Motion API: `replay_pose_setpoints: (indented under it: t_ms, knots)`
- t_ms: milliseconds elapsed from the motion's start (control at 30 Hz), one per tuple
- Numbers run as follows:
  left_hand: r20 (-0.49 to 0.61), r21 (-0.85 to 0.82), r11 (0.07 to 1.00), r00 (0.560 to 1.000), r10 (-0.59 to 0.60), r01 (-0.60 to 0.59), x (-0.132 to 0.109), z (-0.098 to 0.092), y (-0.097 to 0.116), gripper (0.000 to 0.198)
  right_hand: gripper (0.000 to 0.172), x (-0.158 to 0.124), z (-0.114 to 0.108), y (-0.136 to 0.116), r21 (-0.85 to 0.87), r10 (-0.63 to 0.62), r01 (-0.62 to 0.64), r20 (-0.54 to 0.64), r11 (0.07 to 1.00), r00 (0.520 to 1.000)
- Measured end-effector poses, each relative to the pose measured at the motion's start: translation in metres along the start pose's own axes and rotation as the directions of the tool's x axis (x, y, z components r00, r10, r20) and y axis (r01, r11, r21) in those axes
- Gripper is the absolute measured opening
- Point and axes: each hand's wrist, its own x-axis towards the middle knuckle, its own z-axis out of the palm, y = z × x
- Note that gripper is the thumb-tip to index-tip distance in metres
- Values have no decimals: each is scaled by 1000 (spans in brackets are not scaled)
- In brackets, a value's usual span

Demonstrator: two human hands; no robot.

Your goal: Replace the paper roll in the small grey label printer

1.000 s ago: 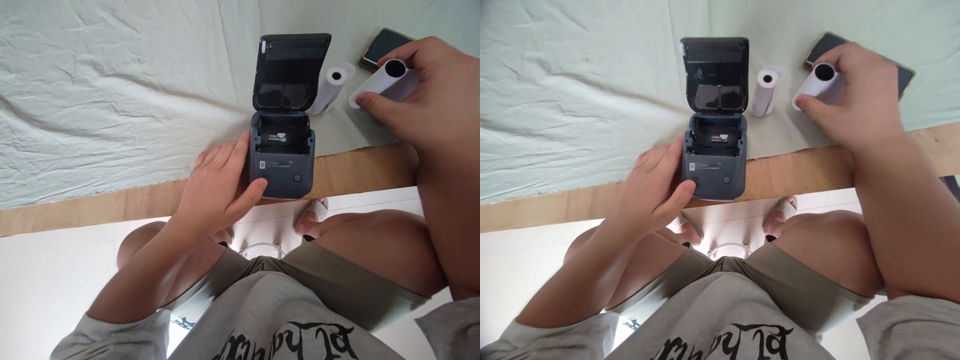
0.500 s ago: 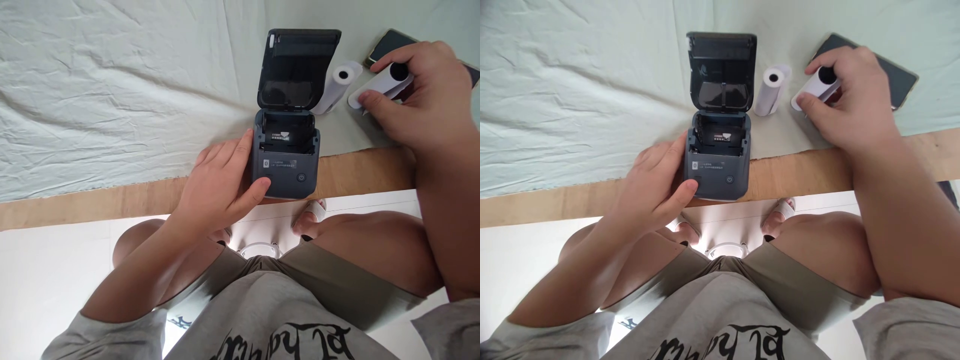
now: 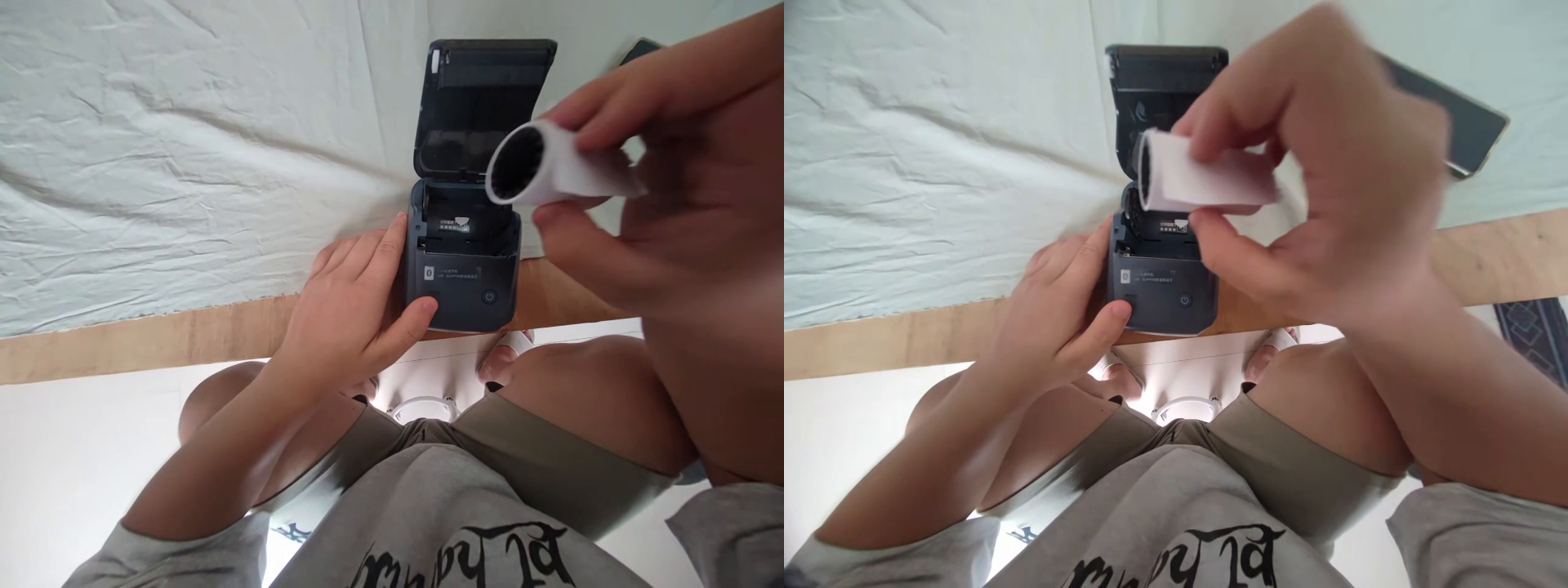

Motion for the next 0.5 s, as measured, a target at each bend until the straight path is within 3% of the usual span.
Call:
replay_pose_setpoints:
  t_ms: [100,167,367,500]
  knots:
    - [-2,-13,1000,1000,5,-5,-1,0,-1,93,13,17,15,-9,-5,-266,266,-76,964,961]
    - [-4,-26,1000,1000,10,-11,-1,0,-1,96,15,23,20,-6,-58,-332,328,-78,943,940]
    - [-26,-33,999,999,38,-39,-2,-1,-1,101,9,24,17,8,-185,-294,296,40,937,955]
    - [6,-45,999,1000,15,-14,-3,-1,-1,102,13,25,17,9,-162,-236,244,69,956,969]
